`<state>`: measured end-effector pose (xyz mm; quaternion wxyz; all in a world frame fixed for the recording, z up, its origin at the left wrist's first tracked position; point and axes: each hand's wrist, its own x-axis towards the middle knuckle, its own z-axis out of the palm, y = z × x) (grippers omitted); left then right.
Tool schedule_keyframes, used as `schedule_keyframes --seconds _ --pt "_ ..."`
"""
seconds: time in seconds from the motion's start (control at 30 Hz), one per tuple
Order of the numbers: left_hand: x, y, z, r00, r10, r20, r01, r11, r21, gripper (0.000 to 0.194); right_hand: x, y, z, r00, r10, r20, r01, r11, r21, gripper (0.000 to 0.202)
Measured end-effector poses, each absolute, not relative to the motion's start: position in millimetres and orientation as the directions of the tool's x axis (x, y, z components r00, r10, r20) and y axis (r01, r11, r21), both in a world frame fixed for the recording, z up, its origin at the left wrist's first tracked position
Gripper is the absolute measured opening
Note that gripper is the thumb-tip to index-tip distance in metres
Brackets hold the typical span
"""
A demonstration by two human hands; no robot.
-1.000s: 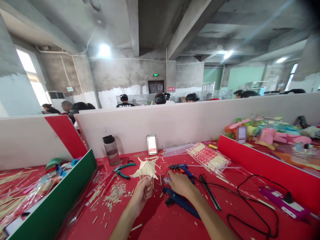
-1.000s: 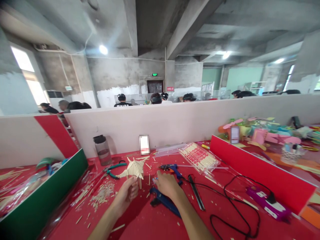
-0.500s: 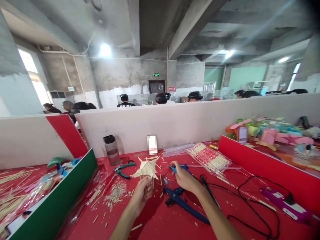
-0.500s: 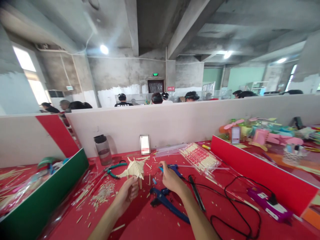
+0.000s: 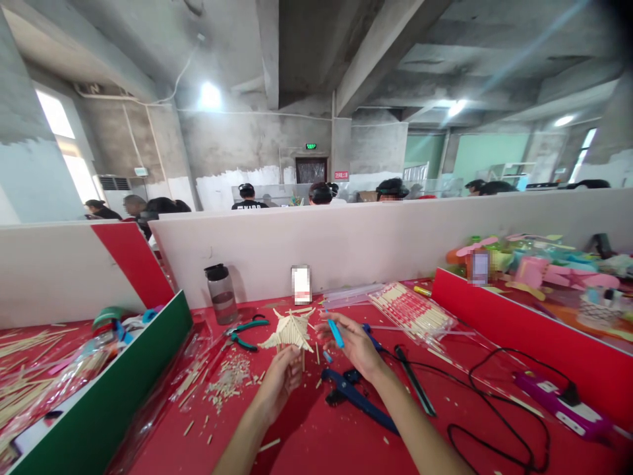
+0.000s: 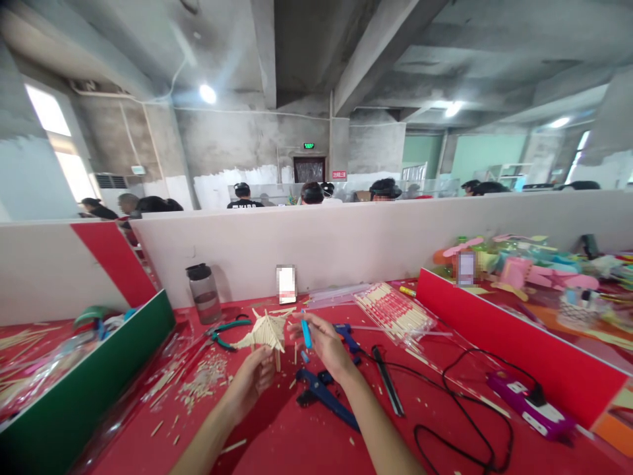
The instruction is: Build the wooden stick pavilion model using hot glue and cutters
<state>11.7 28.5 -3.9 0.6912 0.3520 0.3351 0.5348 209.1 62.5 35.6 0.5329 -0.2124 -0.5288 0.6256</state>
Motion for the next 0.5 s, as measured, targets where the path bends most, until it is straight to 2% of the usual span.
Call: schedule_keyframes --seconds 0.1,0.23,0.4,0.5 --pt "13 29 -3 0.202 0.976 -0.082 -0.503 0.175 0.847 0.039 207 61 34 -0.297 0.897 0.326 -0.495 0.147 -0.856 0.039" --pt "12 31 -5 0.202 0.975 -0.095 -0.495 0.185 0.849 0.040 204 64 30 -0.183 0.924 0.336 -0.463 0.221 -0.858 0.031" --pt "12 32 -5 0.197 0.974 -0.111 -0.479 0.194 0.856 0.044 201 69 26 -0.108 0.919 0.379 -0.246 0.344 -0.906 0.038" --pt "12 32 -3 0.199 0.973 -0.119 -0.465 0.201 0.862 0.044 199 68 23 -0.131 0.897 0.423 -0.088 0.415 -0.906 0.037"
